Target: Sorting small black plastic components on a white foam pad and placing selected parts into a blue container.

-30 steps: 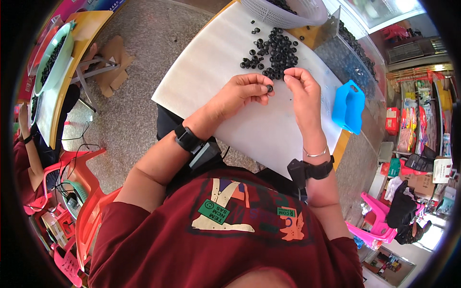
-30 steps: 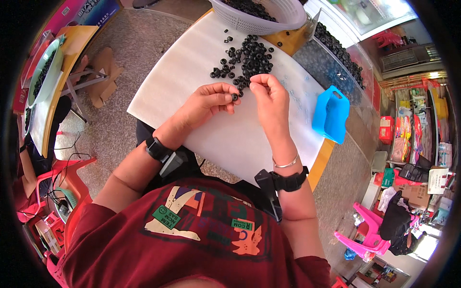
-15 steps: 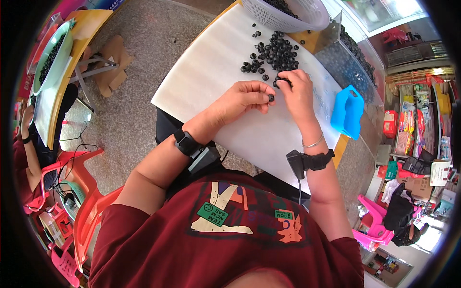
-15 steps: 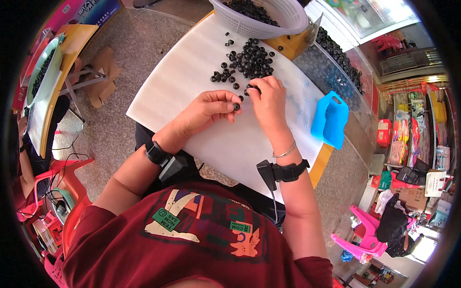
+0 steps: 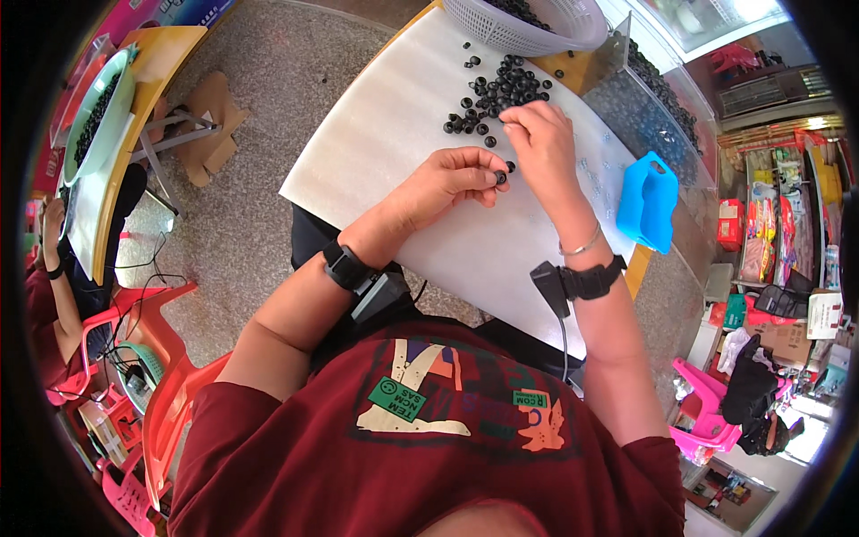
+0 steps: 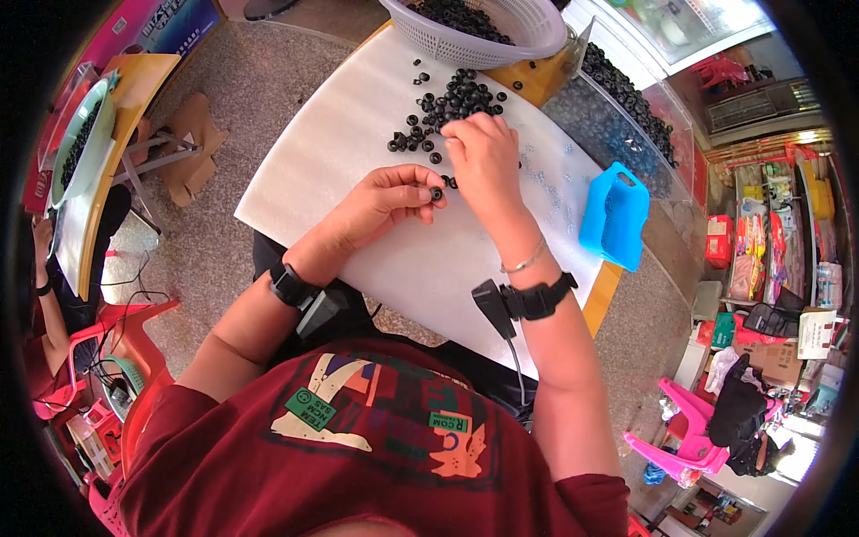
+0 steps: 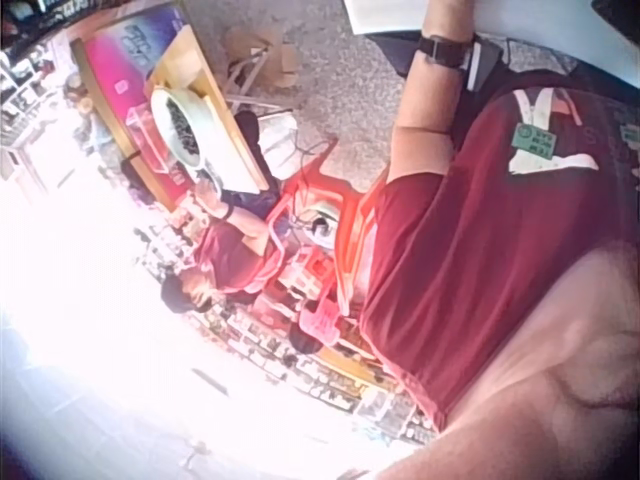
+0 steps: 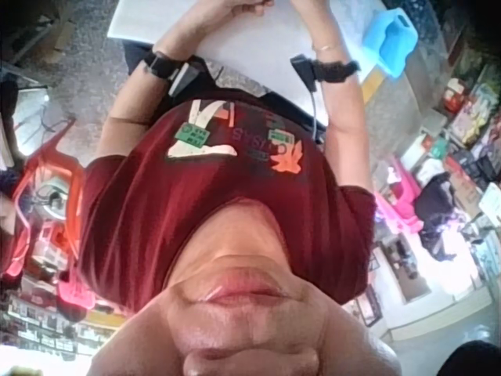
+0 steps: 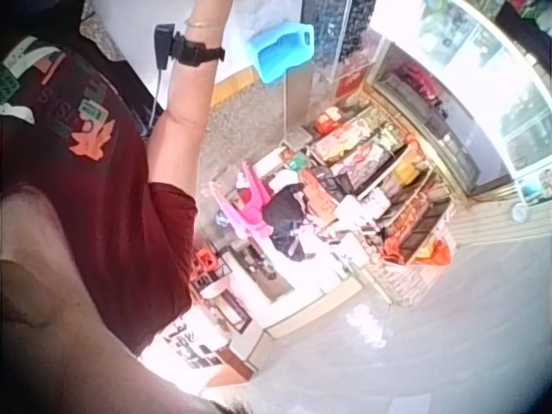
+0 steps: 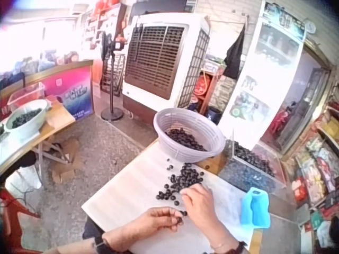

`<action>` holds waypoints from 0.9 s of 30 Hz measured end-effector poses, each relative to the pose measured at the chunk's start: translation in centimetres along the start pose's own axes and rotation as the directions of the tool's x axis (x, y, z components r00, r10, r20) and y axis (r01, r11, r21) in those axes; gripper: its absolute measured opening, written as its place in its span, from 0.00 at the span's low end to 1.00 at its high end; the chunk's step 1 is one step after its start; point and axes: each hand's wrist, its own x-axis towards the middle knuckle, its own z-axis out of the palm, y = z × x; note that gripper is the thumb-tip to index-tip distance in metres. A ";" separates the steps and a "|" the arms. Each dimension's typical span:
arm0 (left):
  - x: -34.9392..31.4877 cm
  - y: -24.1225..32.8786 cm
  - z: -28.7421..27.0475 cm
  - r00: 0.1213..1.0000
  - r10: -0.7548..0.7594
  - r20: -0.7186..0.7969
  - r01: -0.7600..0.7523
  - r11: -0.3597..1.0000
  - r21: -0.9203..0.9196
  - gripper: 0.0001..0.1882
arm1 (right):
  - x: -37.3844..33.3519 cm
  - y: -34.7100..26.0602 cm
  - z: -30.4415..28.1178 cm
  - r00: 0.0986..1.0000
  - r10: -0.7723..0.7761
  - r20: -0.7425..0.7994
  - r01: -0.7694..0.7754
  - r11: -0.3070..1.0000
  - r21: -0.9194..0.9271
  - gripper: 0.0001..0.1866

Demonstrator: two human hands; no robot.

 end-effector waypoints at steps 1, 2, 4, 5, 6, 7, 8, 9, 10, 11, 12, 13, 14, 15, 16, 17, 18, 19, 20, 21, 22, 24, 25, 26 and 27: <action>0.0 0.0 -0.1 1.000 0.003 0.003 -0.003 1.000 -0.003 0.10 | 0.7 -0.1 0.5 1.000 -0.019 0.019 0.020 1.000 -0.025 0.04; 0.0 0.0 -0.2 1.000 0.000 0.001 0.000 1.000 -0.004 0.10 | 1.3 -0.1 0.9 0.999 -0.038 0.038 0.040 0.998 -0.048 0.04; 0.0 0.0 -0.2 1.000 -0.003 0.001 0.003 1.000 -0.009 0.10 | 1.8 0.3 1.9 0.995 -0.052 0.086 0.062 0.992 -0.115 0.04; 0.0 0.0 -0.1 1.000 -0.003 -0.001 0.003 1.000 -0.008 0.11 | 2.0 0.5 2.2 0.992 -0.063 0.107 0.077 0.987 -0.139 0.04; -0.1 0.1 0.0 1.000 -0.004 -0.006 0.004 1.000 -0.009 0.11 | 2.0 0.6 2.5 0.989 -0.073 0.132 0.094 0.983 -0.160 0.04; -0.1 0.1 0.1 1.000 -0.005 -0.010 0.005 1.000 -0.010 0.11 | 2.0 0.8 2.8 0.987 -0.062 0.146 0.087 0.982 -0.168 0.04; -0.1 0.1 0.2 1.000 -0.002 -0.011 0.002 1.000 -0.017 0.10 | 2.0 1.0 2.8 0.986 -0.051 0.159 0.079 0.981 -0.178 0.03; 0.0 0.1 0.2 1.000 0.002 -0.015 -0.002 1.000 -0.025 0.10 | 1.9 1.1 2.9 0.984 -0.041 0.173 0.073 0.980 -0.185 0.03; 0.0 0.0 0.3 1.000 0.004 -0.017 -0.005 0.999 -0.032 0.10 | 1.9 1.2 2.7 0.988 -0.048 0.146 0.068 0.989 -0.131 0.03; 0.0 0.0 0.2 0.999 0.013 -0.036 -0.015 0.998 -0.055 0.10 | 1.7 1.3 2.5 0.992 -0.053 0.117 0.062 0.995 -0.076 0.03; 0.0 -0.1 0.1 0.998 0.021 -0.056 -0.026 0.997 -0.075 0.10 | 1.6 1.2 2.2 0.995 -0.056 0.087 0.058 0.998 -0.021 0.03; 0.0 -0.1 0.1 0.997 0.030 -0.078 -0.037 0.995 -0.096 0.10 | 1.6 0.5 1.6 0.991 0.067 0.114 -0.080 0.991 0.112 0.03; 0.0 -0.1 0.0 0.994 0.054 -0.098 -0.066 0.990 -0.124 0.10 | 1.3 -0.5 0.6 0.970 0.185 0.157 -0.219 0.947 0.237 0.04; 0.0 0.0 -0.1 0.991 0.075 -0.112 -0.092 0.984 -0.151 0.10 | 0.9 -1.3 -0.4 0.932 0.297 0.209 -0.354 0.869 0.347 0.04; 0.0 0.1 -0.1 0.987 0.095 -0.127 -0.116 0.977 -0.176 0.10 | 0.3 -1.8 -1.0 0.938 0.290 0.191 -0.342 0.866 0.365 0.04; 0.1 0.1 0.0 0.985 0.102 -0.140 -0.126 0.977 -0.171 0.10 | -0.3 -2.3 -1.6 0.943 0.283 0.173 -0.330 0.863 0.383 0.04; 0.2 0.1 0.0 0.982 0.111 -0.152 -0.136 0.977 -0.164 0.10 | -0.8 -2.7 -2.1 0.949 0.276 0.153 -0.315 0.860 0.401 0.04; 0.3 0.1 0.1 0.979 0.120 -0.164 -0.146 0.977 -0.157 0.11 | -1.3 -3.0 -2.6 0.931 0.302 0.206 -0.360 0.854 0.376 0.05; 0.3 0.0 0.1 0.979 0.121 -0.163 -0.146 0.978 -0.151 0.11 | -1.8 -3.4 -3.0 0.931 0.302 0.207 -0.360 0.856 0.371 0.04; 0.4 -0.1 0.0 0.980 0.121 -0.161 -0.144 0.979 -0.142 0.11 | -2.1 -3.8 -3.4 0.931 0.303 0.206 -0.360 0.857 0.368 0.04; 0.5 -0.2 0.0 0.980 0.122 -0.159 -0.144 0.981 -0.133 0.11 | -2.4 -4.1 -3.5 0.931 0.304 0.204 -0.360 0.858 0.366 0.05; 0.6 -0.5 0.0 0.979 0.141 -0.146 -0.158 0.981 -0.114 0.11 | -2.7 -4.5 -3.5 0.947 0.268 0.176 -0.317 0.867 0.385 0.05; 0.6 -0.5 0.1 0.978 0.151 -0.141 -0.167 0.980 -0.106 0.11 | -2.9 -4.6 -3.4 0.955 0.248 0.163 -0.294 0.871 0.394 0.05; 0.5 -0.5 0.1 0.980 0.148 -0.131 -0.161 0.982 -0.096 0.11 | -3.0 -4.7 -3.4 0.953 0.253 0.167 -0.300 0.868 0.397 0.06; 0.5 -0.4 0.1 0.982 0.145 -0.121 -0.157 0.984 -0.088 0.11 | -3.1 -4.8 -3.3 0.951 0.258 0.171 -0.307 0.865 0.396 0.07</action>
